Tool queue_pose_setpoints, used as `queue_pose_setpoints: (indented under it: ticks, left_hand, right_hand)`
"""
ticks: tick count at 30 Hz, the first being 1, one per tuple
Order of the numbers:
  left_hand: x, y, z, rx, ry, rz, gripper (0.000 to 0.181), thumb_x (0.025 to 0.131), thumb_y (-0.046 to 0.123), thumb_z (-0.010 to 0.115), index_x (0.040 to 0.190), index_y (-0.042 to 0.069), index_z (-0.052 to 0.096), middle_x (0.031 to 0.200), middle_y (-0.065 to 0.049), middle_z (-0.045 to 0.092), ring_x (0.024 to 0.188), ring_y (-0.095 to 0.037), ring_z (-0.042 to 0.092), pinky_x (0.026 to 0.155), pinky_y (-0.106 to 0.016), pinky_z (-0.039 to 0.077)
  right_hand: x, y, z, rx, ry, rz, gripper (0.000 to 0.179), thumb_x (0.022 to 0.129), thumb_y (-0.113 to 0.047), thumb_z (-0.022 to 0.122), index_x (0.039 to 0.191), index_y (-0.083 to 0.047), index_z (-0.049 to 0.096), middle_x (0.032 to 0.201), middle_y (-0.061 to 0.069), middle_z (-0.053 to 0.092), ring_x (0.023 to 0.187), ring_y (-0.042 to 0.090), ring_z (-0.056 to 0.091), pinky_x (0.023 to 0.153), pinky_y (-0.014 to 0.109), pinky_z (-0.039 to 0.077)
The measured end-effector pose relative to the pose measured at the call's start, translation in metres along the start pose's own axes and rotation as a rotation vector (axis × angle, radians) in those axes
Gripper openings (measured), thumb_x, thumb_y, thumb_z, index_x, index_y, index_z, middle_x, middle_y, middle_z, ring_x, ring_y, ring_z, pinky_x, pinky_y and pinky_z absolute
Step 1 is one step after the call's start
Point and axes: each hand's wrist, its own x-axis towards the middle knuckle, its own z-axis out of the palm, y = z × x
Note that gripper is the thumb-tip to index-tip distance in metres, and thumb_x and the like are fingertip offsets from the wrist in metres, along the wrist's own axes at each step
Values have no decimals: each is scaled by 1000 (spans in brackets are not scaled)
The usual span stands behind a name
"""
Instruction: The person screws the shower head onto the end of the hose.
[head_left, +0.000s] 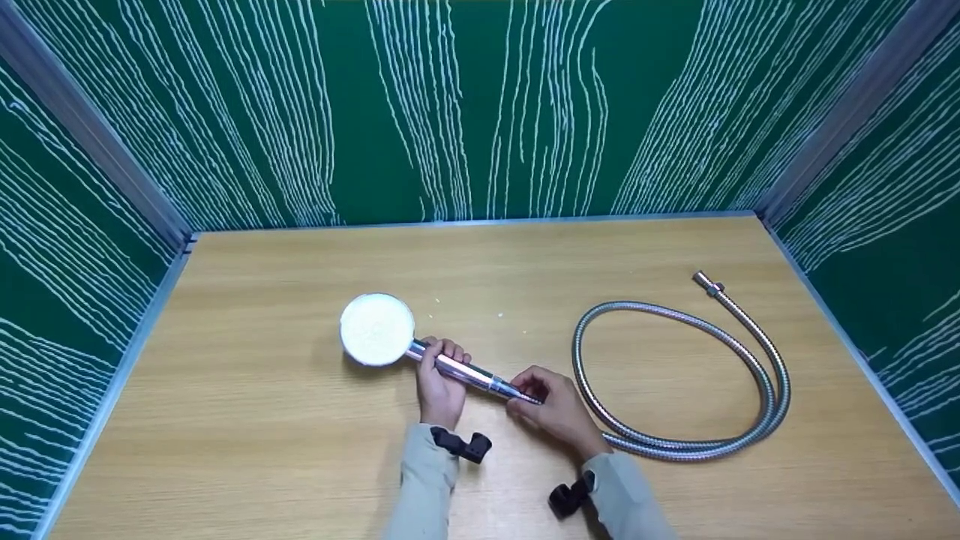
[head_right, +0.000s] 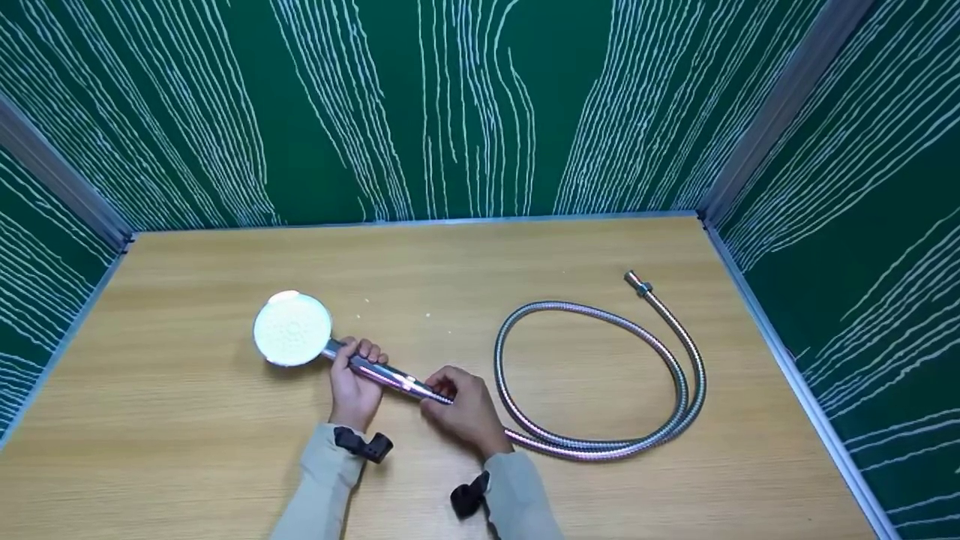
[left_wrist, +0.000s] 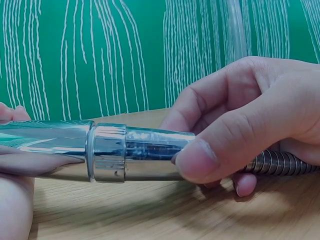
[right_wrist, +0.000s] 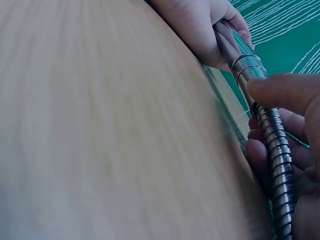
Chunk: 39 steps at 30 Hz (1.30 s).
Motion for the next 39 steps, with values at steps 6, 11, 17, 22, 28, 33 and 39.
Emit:
queue_pose_setpoints:
  ticks: [6, 11, 17, 22, 28, 33, 39]
  left_hand:
    - [-1, 0, 0, -10, -15, 7, 18, 96, 3, 30, 84, 15, 37, 64, 0, 41, 59, -13, 38, 59, -25, 32]
    - [-1, 1, 0, -17, -17, 2, 19, 96, 3, 30, 83, 15, 37, 64, 0, 40, 59, -13, 37, 59, -25, 31]
    - [0, 0, -1, -12, -15, -1, 18, 96, 3, 31, 84, 15, 38, 65, 0, 40, 60, -13, 38, 59, -25, 32]
    - [0, 0, 0, -15, -8, -3, 18, 96, 3, 31, 84, 15, 38, 64, 0, 41, 59, -13, 38, 59, -25, 32]
    - [0, 0, 1, -6, 1, -3, 17, 96, 4, 31, 84, 15, 37, 65, 0, 40, 60, -13, 38, 60, -25, 32]
    - [-1, 1, 2, -17, 5, -8, 19, 96, 4, 30, 84, 16, 38, 65, 0, 39, 59, -13, 37, 59, -25, 31]
    - [-1, 1, 2, -16, 4, -9, 19, 96, 4, 30, 84, 16, 38, 64, 1, 40, 59, -13, 37, 59, -25, 31]
  right_hand:
    - [0, 1, 0, -23, -1, -34, 19, 74, -7, 77, 90, -9, 66, 77, 2, 62, 65, 5, 54, 58, 18, 44]
    - [0, 1, 1, -12, -5, -21, 17, 75, -7, 75, 90, -8, 67, 77, 2, 62, 64, 6, 53, 56, 18, 43]
    - [-1, 1, 1, -19, 12, -33, 18, 74, -7, 77, 90, -7, 68, 78, 2, 64, 66, 5, 53, 60, 19, 44]
    - [0, -2, 1, -41, 18, -12, 19, 74, -5, 77, 91, -6, 69, 79, 5, 65, 67, 4, 52, 62, 19, 43]
    - [-4, -25, -2, -67, -1, 6, 17, 75, 1, 73, 92, 1, 67, 81, 11, 66, 67, 6, 52, 64, 19, 43]
    - [-6, -33, -3, -51, -11, 10, 14, 77, -1, 72, 91, 1, 68, 80, 11, 66, 66, 5, 52, 63, 18, 43]
    - [0, -3, -1, -39, -11, 9, 14, 78, -9, 74, 90, -5, 70, 78, 7, 66, 65, 5, 53, 62, 19, 43]
